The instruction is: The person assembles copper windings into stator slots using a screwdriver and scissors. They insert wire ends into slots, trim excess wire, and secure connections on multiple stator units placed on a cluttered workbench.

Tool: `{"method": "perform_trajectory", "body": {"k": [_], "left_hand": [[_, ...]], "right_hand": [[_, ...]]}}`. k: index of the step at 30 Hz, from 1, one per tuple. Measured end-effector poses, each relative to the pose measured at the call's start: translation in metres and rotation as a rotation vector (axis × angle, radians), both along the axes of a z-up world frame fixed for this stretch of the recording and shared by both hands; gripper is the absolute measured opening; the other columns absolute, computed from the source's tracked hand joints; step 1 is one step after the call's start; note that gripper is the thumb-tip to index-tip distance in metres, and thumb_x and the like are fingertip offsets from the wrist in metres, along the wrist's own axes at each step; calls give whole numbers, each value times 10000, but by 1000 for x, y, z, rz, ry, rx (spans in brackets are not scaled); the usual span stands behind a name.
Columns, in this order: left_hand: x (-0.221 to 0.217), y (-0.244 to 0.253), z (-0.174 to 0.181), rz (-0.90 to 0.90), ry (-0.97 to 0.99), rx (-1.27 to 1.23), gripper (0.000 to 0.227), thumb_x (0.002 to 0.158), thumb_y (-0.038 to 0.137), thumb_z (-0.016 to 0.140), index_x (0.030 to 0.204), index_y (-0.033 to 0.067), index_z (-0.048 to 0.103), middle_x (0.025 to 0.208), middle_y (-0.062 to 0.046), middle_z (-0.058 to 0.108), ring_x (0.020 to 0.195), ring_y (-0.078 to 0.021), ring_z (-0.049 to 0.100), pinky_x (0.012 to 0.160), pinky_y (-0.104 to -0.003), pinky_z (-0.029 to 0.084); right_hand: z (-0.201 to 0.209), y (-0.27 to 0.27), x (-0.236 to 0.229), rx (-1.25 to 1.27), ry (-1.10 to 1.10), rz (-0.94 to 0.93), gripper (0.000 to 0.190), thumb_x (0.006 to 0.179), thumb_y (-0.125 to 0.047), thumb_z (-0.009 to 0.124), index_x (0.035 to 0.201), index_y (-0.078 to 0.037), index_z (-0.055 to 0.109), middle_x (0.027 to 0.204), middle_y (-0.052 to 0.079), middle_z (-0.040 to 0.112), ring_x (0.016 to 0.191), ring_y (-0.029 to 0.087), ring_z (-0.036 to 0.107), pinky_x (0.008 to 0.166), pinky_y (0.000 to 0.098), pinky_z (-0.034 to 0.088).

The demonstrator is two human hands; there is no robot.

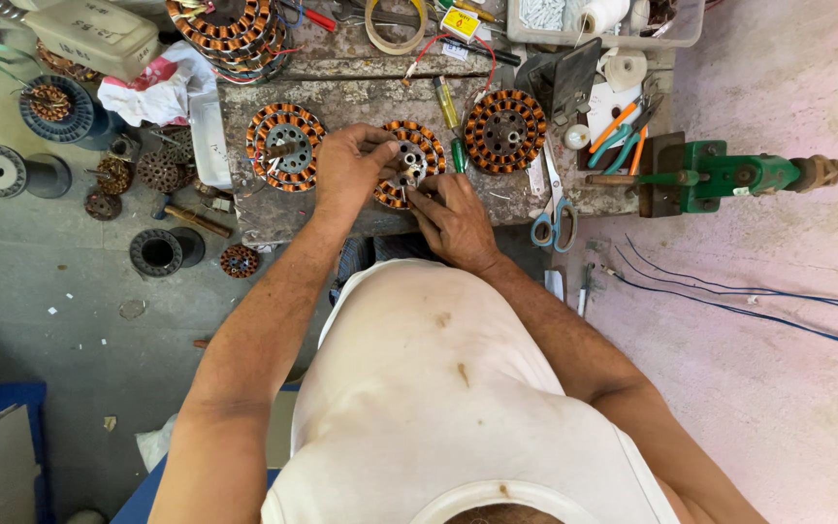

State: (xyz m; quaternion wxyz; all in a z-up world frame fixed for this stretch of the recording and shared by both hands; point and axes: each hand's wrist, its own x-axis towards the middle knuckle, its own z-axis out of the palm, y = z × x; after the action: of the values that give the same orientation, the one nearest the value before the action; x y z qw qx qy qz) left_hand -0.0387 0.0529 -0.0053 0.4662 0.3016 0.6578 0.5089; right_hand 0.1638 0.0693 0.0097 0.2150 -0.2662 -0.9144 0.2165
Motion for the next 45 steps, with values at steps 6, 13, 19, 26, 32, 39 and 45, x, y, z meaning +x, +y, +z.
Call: {"method": "perform_trajectory", "body": {"k": [6,13,19,26,32,39,45], "left_hand": [[0,-2,5,-6,-60,-1,103,928,21,721,1009,-42,718,854,-112,778,727,-152,783,611,-274,658],[1,-19,14,-45,-17,36,97,924,26,734,1009,-18,726,873,-88,779,774,-127,770,677,-256,647],[0,-17,11,-70,-23,61,99,928,26,736,1014,-23,728,865,-86,768,769,-124,758,677,-256,646],[-2,-13,9,-77,-41,39,94,924,28,734,1000,-27,732,859,-94,772,762,-128,761,657,-265,656],[-4,-11,11,-79,-63,28,100,926,32,732,1001,-36,733,853,-107,779,748,-142,771,650,-273,658],[-3,-12,12,-73,-50,6,107,931,39,733,1009,-34,736,860,-112,779,751,-153,774,656,-276,656],[-1,-12,19,-1,-34,59,107,940,38,726,1030,-21,724,876,-94,783,760,-145,777,679,-269,655]], "right_hand": [[-3,0,-2,-80,45,-65,246,887,-115,800,1123,-54,765,1111,82,619,1078,262,585,897,387,535],[-9,2,-15,-100,-31,-190,196,871,-233,833,923,-59,759,1013,64,594,979,254,570,772,399,513],[-16,3,-20,-93,-31,-221,175,857,-205,815,878,-56,726,980,43,572,960,236,562,749,407,504],[-17,0,-23,-91,-37,-247,178,841,-191,794,881,-49,696,988,56,562,988,250,564,763,415,512],[-11,-2,-25,-132,-27,-281,184,856,-206,793,884,-55,692,1003,45,574,1018,249,576,777,427,527],[-20,0,-24,-125,-77,-275,216,892,-222,783,919,-39,671,1021,63,563,1018,248,573,750,416,531],[-17,8,-5,-133,147,-126,185,885,-184,813,964,-58,704,1078,65,638,1053,252,608,868,413,543]]}}
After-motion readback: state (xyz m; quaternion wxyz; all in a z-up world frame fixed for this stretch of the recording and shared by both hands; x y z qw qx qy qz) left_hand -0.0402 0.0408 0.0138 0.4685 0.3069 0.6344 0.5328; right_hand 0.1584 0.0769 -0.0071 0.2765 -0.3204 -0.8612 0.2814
